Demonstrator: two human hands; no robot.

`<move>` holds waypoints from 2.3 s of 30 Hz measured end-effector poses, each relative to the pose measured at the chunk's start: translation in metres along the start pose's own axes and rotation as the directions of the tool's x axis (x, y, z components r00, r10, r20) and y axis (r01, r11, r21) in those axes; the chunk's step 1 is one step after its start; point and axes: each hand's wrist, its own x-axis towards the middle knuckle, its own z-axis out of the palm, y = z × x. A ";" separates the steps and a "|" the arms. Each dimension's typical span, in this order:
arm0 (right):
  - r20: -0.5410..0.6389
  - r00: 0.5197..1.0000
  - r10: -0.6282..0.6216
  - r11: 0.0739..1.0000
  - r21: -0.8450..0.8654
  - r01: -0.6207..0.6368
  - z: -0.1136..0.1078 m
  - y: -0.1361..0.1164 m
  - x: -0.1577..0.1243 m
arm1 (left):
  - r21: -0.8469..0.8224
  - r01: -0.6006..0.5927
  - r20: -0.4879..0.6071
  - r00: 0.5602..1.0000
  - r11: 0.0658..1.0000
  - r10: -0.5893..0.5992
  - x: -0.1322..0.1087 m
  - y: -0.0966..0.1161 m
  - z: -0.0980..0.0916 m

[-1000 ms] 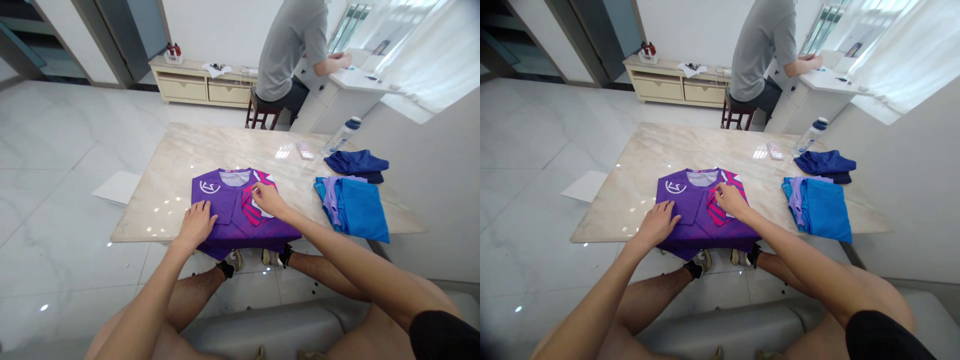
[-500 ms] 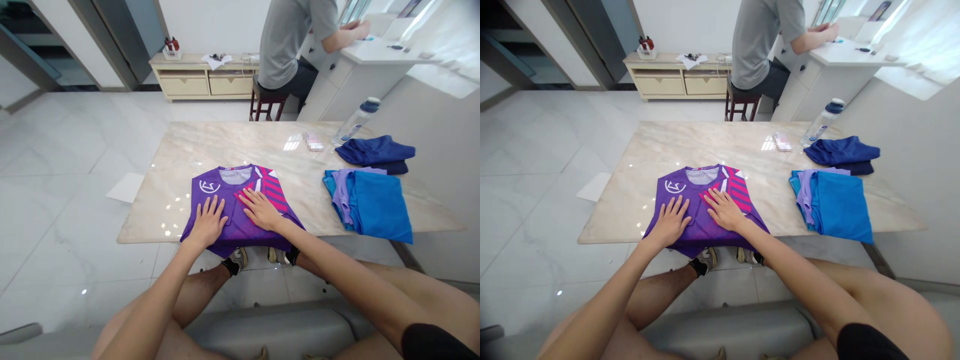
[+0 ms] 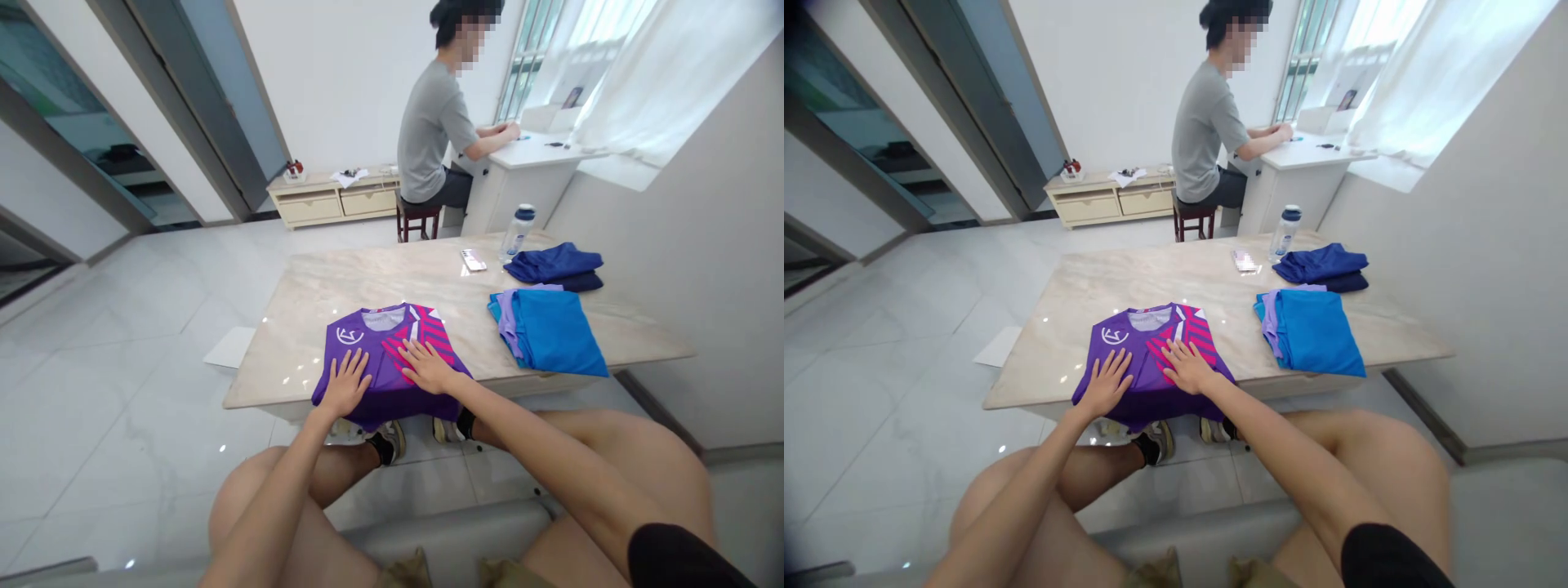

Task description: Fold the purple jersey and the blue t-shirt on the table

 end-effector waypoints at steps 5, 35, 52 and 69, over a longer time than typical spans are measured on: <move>-0.001 0.999 -0.052 0.997 -0.053 0.052 -0.064 0.032 -0.048 | -0.116 0.045 0.073 0.997 0.992 -0.037 -0.004 0.000 -0.052; 0.306 0.950 0.055 0.950 0.276 -0.144 -0.099 0.157 0.104 | -0.294 0.202 0.188 0.971 0.934 -0.151 0.132 -0.141 -0.072; 0.239 0.954 0.183 0.944 -0.312 -0.103 -0.186 0.064 0.053 | 0.066 0.071 0.276 0.957 0.995 -0.087 0.076 -0.047 -0.152; -0.655 0.746 0.124 0.887 -0.264 -0.379 -0.313 0.122 0.220 | -0.015 0.239 -0.584 0.786 0.971 -0.202 0.250 -0.079 -0.279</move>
